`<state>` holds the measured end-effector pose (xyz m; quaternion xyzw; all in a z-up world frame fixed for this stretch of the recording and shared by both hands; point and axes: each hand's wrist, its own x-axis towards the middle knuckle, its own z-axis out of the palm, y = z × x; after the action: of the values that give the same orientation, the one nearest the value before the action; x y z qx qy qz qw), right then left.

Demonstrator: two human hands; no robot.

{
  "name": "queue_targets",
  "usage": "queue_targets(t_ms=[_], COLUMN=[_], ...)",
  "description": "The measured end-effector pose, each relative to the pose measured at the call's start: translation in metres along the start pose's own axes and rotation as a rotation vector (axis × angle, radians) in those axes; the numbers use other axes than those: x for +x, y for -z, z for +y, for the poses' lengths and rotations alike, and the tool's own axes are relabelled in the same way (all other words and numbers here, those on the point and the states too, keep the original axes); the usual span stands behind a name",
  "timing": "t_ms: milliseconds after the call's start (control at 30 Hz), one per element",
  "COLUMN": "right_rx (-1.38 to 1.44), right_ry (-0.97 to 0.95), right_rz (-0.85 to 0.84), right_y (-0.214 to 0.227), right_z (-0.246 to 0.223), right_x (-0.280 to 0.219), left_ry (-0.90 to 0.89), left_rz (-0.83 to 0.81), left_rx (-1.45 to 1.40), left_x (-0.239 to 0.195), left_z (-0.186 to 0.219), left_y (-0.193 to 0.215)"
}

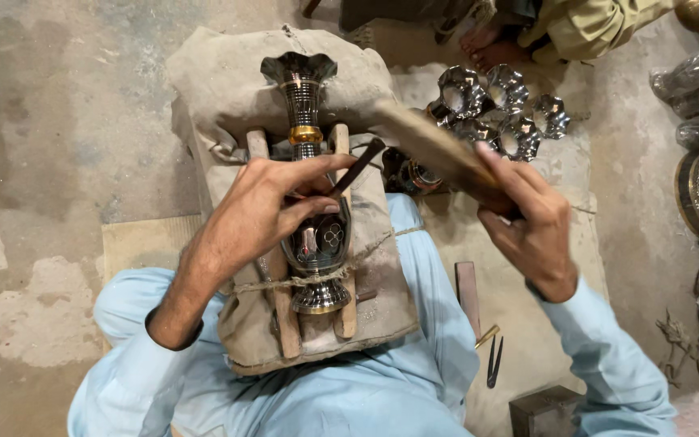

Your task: The person sits cross-legged and uses a hammer and chisel to engrave decorative patterns onto a metal vase held in a padded clamp. The person repeatedly strikes the chisel to create fine lines and designs on the vase's surface.

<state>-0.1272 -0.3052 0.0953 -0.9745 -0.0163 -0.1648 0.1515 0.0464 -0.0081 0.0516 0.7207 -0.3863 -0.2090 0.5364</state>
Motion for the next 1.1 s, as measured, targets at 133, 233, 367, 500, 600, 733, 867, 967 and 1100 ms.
queue_targets(t_ms=[133,233,367,500,600,733,867,967,1100], right_rx=[0.198,-0.072,0.088,0.094,0.013,-0.072,0.005,-0.097,-0.197], right_ry=[-0.198,-0.046,-0.082,-0.043,-0.011,-0.068,-0.081,-0.022,0.012], right_rz=[-0.014,0.071,0.209,0.337,0.223,0.063,-0.092,-0.256,-0.327], right_y=[-0.009,-0.014,-0.026,-0.035,-0.034,-0.023,-0.012,-0.003,0.006], right_z=[0.008,0.011,0.012,0.009,0.009,0.011,0.006,0.001,-0.004], right_x=[-0.021,-0.036,-0.046,-0.049,-0.047,-0.042,-0.025,-0.013,0.011], left_ry=[-0.076,-0.145,-0.120,-0.251,-0.288,-0.200,0.002,-0.017,-0.036], left_rz=[-0.063,-0.103,-0.187,-0.172,-0.151,0.059,0.222,0.237,0.227], left_rx=[0.011,0.007,0.060,0.094,0.122,0.090,-0.182,-0.233,-0.227], left_x=[0.003,0.006,0.007,0.008,0.001,-0.007,-0.021,-0.023,-0.024], left_z=[-0.002,-0.001,-0.003,-0.006,-0.014,-0.024,-0.034,-0.041,-0.044], left_y=[0.002,0.004,0.007,0.002,-0.001,-0.001,-0.002,-0.004,-0.005])
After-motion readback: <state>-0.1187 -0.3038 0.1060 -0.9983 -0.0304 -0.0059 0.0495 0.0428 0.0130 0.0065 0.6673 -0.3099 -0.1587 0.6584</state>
